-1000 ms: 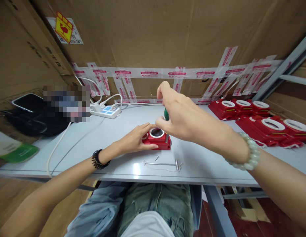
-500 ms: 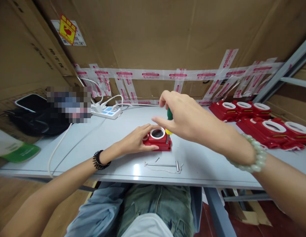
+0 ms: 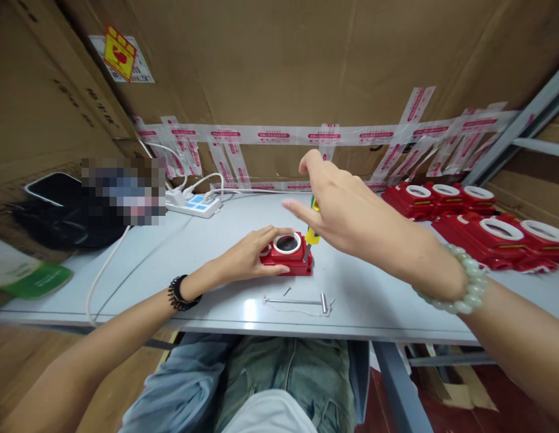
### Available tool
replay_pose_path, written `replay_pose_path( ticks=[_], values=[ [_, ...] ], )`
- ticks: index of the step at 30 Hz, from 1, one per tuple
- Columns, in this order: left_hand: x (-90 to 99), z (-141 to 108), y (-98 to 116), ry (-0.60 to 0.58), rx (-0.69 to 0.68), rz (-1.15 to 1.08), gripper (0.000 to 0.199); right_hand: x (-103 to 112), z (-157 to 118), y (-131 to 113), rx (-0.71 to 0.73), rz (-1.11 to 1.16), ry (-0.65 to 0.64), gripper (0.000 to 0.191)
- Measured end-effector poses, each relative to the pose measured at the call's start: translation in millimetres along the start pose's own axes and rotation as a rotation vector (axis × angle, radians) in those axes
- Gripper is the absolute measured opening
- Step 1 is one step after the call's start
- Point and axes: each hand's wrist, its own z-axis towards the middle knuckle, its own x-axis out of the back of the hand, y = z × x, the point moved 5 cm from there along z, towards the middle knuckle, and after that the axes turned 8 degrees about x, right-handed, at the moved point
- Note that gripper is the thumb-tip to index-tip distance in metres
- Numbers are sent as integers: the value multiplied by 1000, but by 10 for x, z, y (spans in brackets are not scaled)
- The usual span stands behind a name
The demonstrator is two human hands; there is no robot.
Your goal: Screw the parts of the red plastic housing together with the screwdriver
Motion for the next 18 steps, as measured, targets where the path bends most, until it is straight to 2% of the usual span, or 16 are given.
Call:
replay_pose_path(
  ticks=[3,6,10,14,18],
  values=[
    [-6,3,-1,-3,4,1,66,1,-2,26,-49,24,-4,47],
    [-11,6,-3,-8,2,7,67,9,3,28,-33,154,-26,49],
    [-6,5,-1,-7,-11,1,66,-35,0,19,-60,194,-72,36],
    [-5,6,-5,-9,-3,-3,66,-61,-2,10,-106,131,-39,20],
    [-13,9,-10,-10,-5,-10,66,-63,8,-44,-61,243,-38,24]
  ],
)
